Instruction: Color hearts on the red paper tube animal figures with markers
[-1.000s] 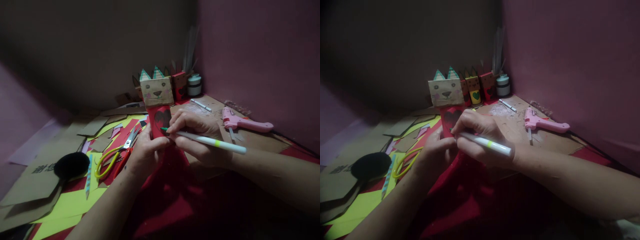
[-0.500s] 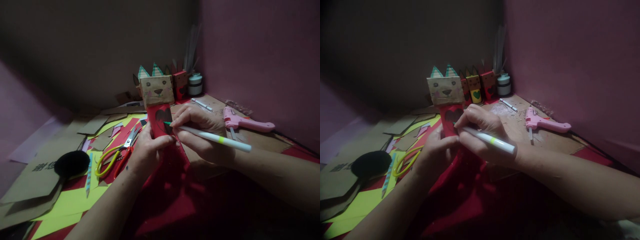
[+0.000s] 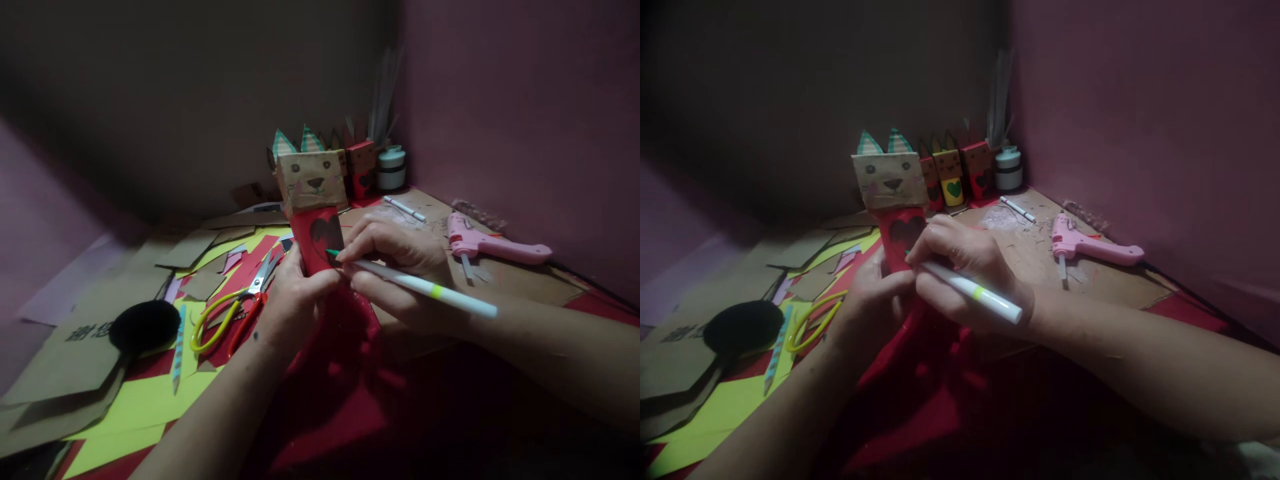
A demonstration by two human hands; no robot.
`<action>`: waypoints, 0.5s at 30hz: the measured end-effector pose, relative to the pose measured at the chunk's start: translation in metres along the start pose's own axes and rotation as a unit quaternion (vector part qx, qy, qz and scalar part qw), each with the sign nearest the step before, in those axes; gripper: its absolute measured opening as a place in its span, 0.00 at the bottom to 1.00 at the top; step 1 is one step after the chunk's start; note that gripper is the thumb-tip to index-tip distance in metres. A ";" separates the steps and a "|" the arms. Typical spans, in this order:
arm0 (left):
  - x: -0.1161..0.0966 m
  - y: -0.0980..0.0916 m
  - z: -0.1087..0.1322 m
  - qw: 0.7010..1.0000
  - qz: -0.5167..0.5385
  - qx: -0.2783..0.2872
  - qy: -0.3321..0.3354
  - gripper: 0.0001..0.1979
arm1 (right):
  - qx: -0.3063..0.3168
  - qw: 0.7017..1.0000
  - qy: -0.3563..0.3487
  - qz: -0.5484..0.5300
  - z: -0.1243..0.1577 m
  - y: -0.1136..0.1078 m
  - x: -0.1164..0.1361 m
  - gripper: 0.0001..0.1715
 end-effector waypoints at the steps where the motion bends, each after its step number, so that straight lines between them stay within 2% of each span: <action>1: 0.000 0.000 0.000 1.000 0.001 -0.001 0.000 0.17 | -0.001 1.000 0.005 0.007 0.000 0.000 -0.001 0.09; 5: 0.002 -0.004 0.001 1.000 -0.010 -0.016 -0.010 0.17 | -0.038 0.998 0.031 0.034 -0.001 -0.007 -0.004 0.08; 11: 0.002 -0.005 0.000 1.000 -0.011 -0.013 -0.003 0.18 | 0.001 0.998 0.035 0.046 0.000 0.000 0.000 0.08; 15: 0.001 -0.003 0.001 1.000 -0.016 -0.015 -0.002 0.18 | -0.026 0.996 0.050 0.068 -0.001 -0.007 -0.001 0.09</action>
Point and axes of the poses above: each hand's wrist, its own z-axis away from the middle knuckle, its own y-axis out of the palm, x = y × z, the point moved 10 cm from there along -z, towards the middle knuckle, and after that the axes turned 8 degrees about z, right-handed, at the moved point
